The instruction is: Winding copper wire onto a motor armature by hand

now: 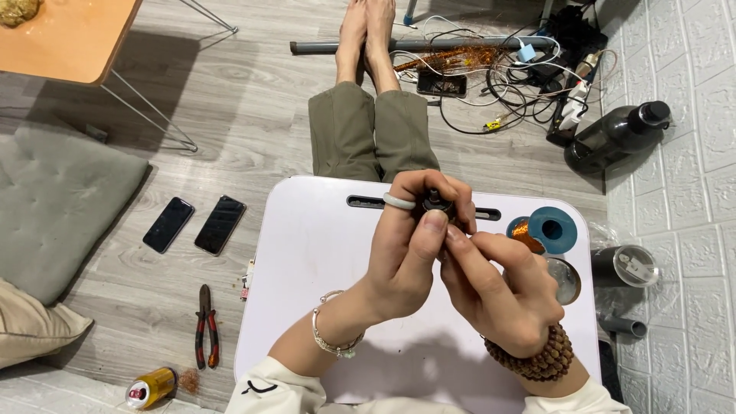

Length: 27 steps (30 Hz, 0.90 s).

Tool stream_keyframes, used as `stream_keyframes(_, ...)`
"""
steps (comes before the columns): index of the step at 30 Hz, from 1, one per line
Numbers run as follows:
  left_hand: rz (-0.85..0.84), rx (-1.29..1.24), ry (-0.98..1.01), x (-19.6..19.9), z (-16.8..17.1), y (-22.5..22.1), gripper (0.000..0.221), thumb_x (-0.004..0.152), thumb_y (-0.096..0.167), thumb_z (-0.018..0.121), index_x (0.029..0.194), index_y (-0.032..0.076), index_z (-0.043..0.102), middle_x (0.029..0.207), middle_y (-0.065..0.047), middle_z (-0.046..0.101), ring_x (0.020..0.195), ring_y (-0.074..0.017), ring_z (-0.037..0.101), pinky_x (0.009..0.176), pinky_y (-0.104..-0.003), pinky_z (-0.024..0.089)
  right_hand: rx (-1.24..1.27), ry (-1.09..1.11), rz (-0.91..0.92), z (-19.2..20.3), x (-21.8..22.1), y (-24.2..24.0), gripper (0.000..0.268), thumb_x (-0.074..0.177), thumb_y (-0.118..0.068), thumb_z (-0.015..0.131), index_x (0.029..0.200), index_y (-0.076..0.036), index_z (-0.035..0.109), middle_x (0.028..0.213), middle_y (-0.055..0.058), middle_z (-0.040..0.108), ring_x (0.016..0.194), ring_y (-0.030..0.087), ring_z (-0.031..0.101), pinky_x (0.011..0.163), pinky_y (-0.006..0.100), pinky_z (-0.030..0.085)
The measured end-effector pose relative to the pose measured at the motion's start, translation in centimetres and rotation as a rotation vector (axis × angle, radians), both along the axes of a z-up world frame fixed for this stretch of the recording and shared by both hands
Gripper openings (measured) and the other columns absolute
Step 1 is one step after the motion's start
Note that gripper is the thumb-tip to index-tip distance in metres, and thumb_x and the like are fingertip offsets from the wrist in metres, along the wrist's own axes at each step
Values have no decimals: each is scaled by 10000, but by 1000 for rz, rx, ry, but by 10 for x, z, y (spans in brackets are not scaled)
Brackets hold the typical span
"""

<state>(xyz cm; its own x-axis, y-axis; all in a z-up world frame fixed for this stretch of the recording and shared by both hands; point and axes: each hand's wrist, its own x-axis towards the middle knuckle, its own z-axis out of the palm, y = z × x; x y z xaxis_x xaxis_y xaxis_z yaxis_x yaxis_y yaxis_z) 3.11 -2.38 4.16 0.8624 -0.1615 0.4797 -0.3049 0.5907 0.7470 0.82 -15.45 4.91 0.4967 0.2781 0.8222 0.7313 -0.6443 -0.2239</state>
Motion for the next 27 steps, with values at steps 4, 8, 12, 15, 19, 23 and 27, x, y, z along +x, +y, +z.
stream_keyframes(4,21,24,-12,0,0,2,197,1053,103,378,1249,96,393,1111,-78,519,975,-147,492,916,-288,468,-10,9,8,1,-1,0,288,785,179,823,1040,92,722,955,159,657,649,157,585,561,277,511)
stream_keyframes(8,21,42,-16,-1,0,3,189,1063,135,392,1247,95,400,1080,-82,529,932,-149,502,868,-279,473,-21,-8,70,-2,2,-4,332,764,211,797,1059,97,696,946,160,629,623,159,588,544,287,505)
stream_keyframes(12,54,41,-21,-2,0,1,203,1039,96,391,1239,71,406,1076,-91,533,916,-150,494,848,-278,465,-41,16,94,4,3,-4,294,804,194,791,1060,101,680,965,155,621,639,169,605,560,288,515)
stream_keyframes(15,77,62,-34,-3,1,2,193,1038,99,383,1229,72,402,1070,-88,531,931,-154,498,875,-293,477,-36,-29,130,4,3,-3,265,787,185,778,1025,129,679,938,173,628,638,177,617,552,281,530)
stream_keyframes(19,51,93,-35,-5,5,6,198,1049,107,371,1243,75,397,1080,-101,533,925,-158,493,861,-289,471,-81,-9,117,9,1,-4,280,791,172,782,1048,132,679,948,158,623,652,178,611,566,291,522)
stream_keyframes(23,30,135,-27,-6,5,7,211,1060,130,379,1259,67,405,1098,-112,554,930,-164,513,856,-296,486,-114,12,93,12,-4,-7,284,796,140,794,1057,125,683,944,145,622,657,181,615,560,298,504)
stream_keyframes(27,13,162,-22,-7,8,11,217,1042,165,394,1224,60,447,1102,-108,582,908,-158,527,818,-279,487,-100,-14,107,12,-3,-8,258,786,141,787,1022,118,685,927,148,633,665,189,643,570,304,531)
